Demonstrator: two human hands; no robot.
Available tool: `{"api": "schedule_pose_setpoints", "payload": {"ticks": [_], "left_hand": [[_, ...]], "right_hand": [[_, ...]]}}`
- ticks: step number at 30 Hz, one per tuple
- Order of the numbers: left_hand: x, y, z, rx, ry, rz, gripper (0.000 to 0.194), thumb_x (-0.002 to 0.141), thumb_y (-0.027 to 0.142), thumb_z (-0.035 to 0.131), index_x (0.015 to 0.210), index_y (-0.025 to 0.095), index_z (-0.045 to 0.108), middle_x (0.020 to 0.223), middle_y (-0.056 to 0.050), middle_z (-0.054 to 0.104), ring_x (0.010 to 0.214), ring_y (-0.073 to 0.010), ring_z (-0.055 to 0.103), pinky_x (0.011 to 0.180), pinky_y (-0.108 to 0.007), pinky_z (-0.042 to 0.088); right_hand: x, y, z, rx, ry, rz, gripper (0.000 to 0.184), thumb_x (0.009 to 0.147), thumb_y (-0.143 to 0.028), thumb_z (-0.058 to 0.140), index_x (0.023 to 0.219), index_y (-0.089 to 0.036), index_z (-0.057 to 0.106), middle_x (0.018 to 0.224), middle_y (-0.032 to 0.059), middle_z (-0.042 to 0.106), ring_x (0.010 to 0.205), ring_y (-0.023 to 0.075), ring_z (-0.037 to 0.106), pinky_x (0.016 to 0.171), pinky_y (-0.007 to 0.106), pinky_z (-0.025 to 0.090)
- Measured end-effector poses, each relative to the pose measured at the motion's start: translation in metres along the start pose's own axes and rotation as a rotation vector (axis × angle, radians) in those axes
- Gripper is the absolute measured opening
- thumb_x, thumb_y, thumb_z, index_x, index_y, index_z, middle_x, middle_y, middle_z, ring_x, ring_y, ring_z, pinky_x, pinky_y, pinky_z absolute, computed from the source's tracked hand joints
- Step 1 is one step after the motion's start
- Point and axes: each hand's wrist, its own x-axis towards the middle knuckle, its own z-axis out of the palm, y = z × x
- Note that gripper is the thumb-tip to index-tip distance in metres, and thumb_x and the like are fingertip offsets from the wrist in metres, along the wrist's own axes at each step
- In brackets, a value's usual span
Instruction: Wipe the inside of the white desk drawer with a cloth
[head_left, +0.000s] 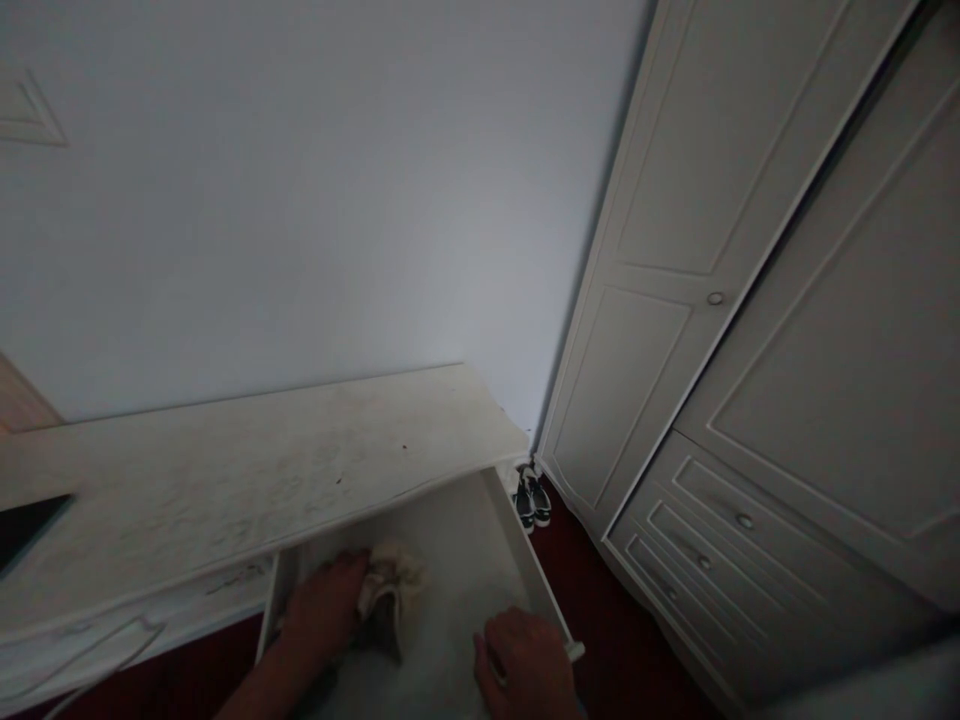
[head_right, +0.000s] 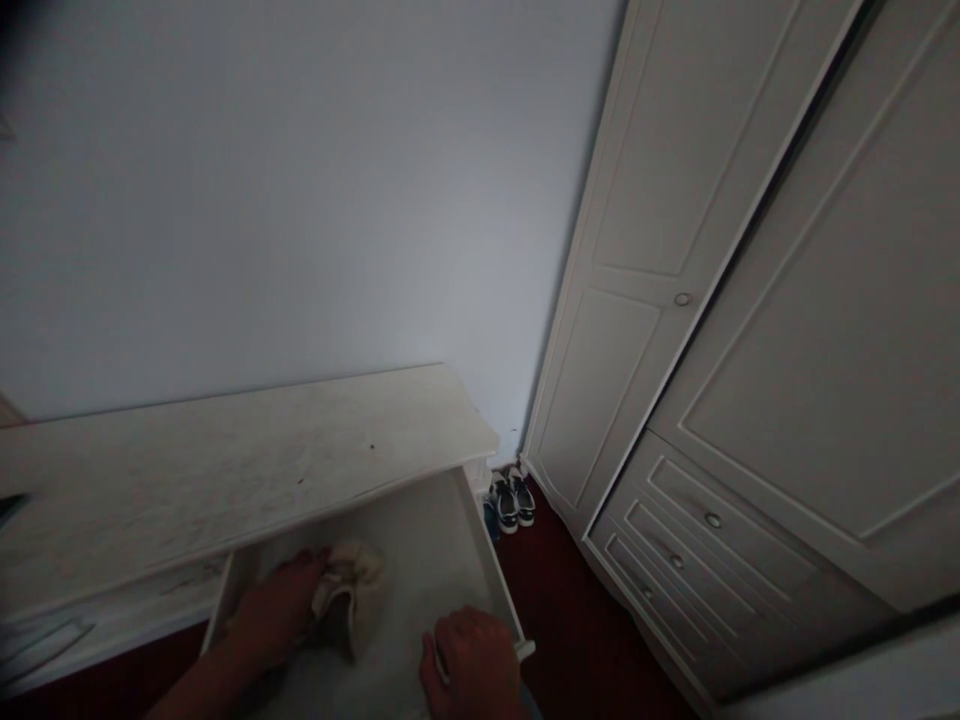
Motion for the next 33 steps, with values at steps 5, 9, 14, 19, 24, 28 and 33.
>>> {"api": "schedule_pose_setpoints", "payload": {"ticks": [5, 9, 14, 19, 24, 28, 33], "left_hand": [[0.041, 0.023, -0.024, 0.004, 0.151, -0.015, 0.056, 0.092, 0.006, 0.04, 0.143, 0.018, 0.06, 0.131, -0.021, 0.07, 0.117, -0.0326, 0.07, 0.093, -0.045, 0.056], [0.07, 0.061, -0.036, 0.013, 0.363, 0.025, 0.049, 0.095, 0.008, 0.039, 0.134, 0.02, 0.067, 0.129, -0.018, 0.071, 0.128, -0.0353, 0.063, 0.108, -0.051, 0.046], [0.083, 0.111, -0.039, -0.028, 0.39, 0.136, 0.046, 0.096, 0.006, 0.038, 0.132, 0.016, 0.065, 0.125, -0.019, 0.07, 0.117, -0.0343, 0.066, 0.096, -0.049, 0.052], [0.069, 0.151, -0.019, -0.054, 0.298, 0.338, 0.037, 0.095, 0.011, 0.046, 0.124, 0.019, 0.066, 0.122, -0.017, 0.069, 0.115, -0.0303, 0.065, 0.092, -0.045, 0.052], [0.037, 0.165, 0.011, -0.068, 0.143, 0.53, 0.034, 0.098, 0.019, 0.047, 0.122, 0.025, 0.069, 0.125, -0.012, 0.071, 0.122, -0.0304, 0.063, 0.097, -0.047, 0.052], [0.003, 0.136, 0.023, -0.171, 0.002, 0.521, 0.038, 0.091, 0.034, 0.06, 0.128, 0.027, 0.067, 0.132, -0.011, 0.069, 0.126, -0.0322, 0.062, 0.102, -0.05, 0.052], [-0.025, 0.066, 0.032, -0.017, -0.165, 0.274, 0.071, 0.076, 0.015, 0.068, 0.145, 0.025, 0.057, 0.148, -0.018, 0.059, 0.133, -0.0392, 0.058, 0.102, -0.061, 0.052]], "right_hand": [[0.0, -0.002, 0.002, -0.01, 0.034, 0.002, 0.018, 0.087, -0.019, 0.056, 0.071, -0.024, 0.049, 0.063, -0.0009, 0.061, 0.059, 0.0155, 0.058, 0.061, 0.034, 0.026], [-0.001, -0.002, 0.006, -0.03, 0.074, 0.024, 0.015, 0.082, -0.019, 0.057, 0.07, -0.024, 0.049, 0.062, -0.0005, 0.061, 0.058, 0.0161, 0.058, 0.061, 0.035, 0.026], [-0.004, 0.0, 0.009, -0.011, 0.029, 0.039, 0.017, 0.084, -0.022, 0.061, 0.071, -0.023, 0.05, 0.064, -0.0003, 0.064, 0.06, 0.0159, 0.059, 0.061, 0.032, 0.028], [-0.006, 0.001, 0.013, -0.024, 0.02, 0.05, 0.017, 0.085, -0.023, 0.061, 0.071, -0.023, 0.051, 0.066, 0.0001, 0.066, 0.06, 0.0158, 0.06, 0.061, 0.031, 0.03], [-0.003, 0.0, 0.008, -0.025, 0.005, 0.062, 0.011, 0.086, -0.023, 0.061, 0.077, -0.023, 0.056, 0.073, 0.0009, 0.07, 0.067, 0.0171, 0.064, 0.065, 0.03, 0.035], [0.0, 0.0, 0.005, -0.035, -0.022, 0.052, 0.012, 0.088, -0.024, 0.06, 0.077, -0.024, 0.057, 0.072, 0.0, 0.069, 0.065, 0.0166, 0.063, 0.064, 0.03, 0.033], [0.001, 0.002, 0.007, -0.027, -0.018, 0.046, 0.019, 0.09, -0.025, 0.056, 0.072, -0.024, 0.054, 0.065, -0.0008, 0.066, 0.06, 0.016, 0.06, 0.061, 0.032, 0.027]]}}
